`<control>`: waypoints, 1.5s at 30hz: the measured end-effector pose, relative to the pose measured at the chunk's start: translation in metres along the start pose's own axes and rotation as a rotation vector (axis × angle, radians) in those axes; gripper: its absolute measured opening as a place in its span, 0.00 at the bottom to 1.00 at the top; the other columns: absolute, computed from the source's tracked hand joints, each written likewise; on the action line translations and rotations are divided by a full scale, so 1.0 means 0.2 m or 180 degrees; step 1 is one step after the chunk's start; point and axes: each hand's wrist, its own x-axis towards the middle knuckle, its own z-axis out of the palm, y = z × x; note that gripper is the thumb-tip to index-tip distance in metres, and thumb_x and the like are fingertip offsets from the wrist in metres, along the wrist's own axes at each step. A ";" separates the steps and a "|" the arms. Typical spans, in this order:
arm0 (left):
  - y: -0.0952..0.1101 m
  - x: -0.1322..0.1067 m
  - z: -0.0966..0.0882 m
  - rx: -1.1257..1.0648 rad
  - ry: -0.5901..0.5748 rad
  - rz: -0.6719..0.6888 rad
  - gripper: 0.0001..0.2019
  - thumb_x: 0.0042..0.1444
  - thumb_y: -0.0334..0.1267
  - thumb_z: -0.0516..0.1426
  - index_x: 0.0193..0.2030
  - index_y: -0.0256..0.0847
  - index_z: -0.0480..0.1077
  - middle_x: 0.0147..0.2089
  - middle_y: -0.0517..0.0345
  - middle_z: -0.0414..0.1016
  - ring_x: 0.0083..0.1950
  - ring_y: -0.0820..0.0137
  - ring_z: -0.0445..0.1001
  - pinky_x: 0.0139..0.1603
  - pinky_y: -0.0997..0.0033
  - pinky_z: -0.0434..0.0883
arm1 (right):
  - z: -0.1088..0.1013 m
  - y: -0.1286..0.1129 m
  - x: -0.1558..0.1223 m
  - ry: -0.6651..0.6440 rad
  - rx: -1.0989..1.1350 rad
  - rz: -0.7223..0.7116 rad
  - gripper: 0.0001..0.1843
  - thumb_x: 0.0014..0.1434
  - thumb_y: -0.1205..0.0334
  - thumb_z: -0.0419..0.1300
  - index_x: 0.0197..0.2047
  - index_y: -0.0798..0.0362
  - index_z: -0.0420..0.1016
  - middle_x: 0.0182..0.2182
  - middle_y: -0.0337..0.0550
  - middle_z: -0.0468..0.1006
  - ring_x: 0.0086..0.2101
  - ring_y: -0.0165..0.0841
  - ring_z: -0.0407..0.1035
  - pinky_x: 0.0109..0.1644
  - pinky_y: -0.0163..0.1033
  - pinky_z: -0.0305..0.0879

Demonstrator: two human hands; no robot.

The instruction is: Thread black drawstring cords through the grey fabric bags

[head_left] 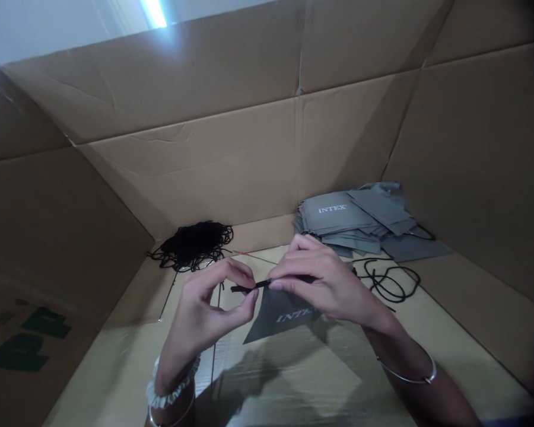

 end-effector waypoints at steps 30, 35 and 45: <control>0.05 -0.04 -0.02 0.0150 -0.0180 0.0239 0.11 0.46 0.21 0.62 0.32 0.40 0.69 0.29 0.59 0.75 0.29 0.69 0.74 0.31 0.68 0.73 | 0.06 0.03 0.02 -0.0264 0.0234 -0.1096 0.13 0.70 0.62 0.51 0.37 0.56 0.74 0.26 0.39 0.73 0.30 0.30 0.64 0.36 0.38 0.58; 0.06 -0.04 -0.04 0.0150 -0.0233 0.0358 0.12 0.44 0.20 0.62 0.31 0.41 0.69 0.27 0.59 0.74 0.28 0.69 0.74 0.28 0.67 0.72 | 0.06 0.03 0.01 -0.0163 0.0041 -0.1224 0.15 0.70 0.63 0.49 0.38 0.57 0.75 0.25 0.40 0.73 0.31 0.30 0.64 0.37 0.39 0.58; 0.04 -0.05 -0.07 0.0360 -0.0174 0.0116 0.13 0.53 0.25 0.63 0.43 0.45 0.73 0.37 0.61 0.79 0.38 0.70 0.78 0.41 0.72 0.74 | 0.05 0.03 0.01 -0.0028 0.0134 -0.0834 0.12 0.70 0.62 0.51 0.39 0.56 0.73 0.28 0.40 0.73 0.31 0.30 0.63 0.37 0.38 0.59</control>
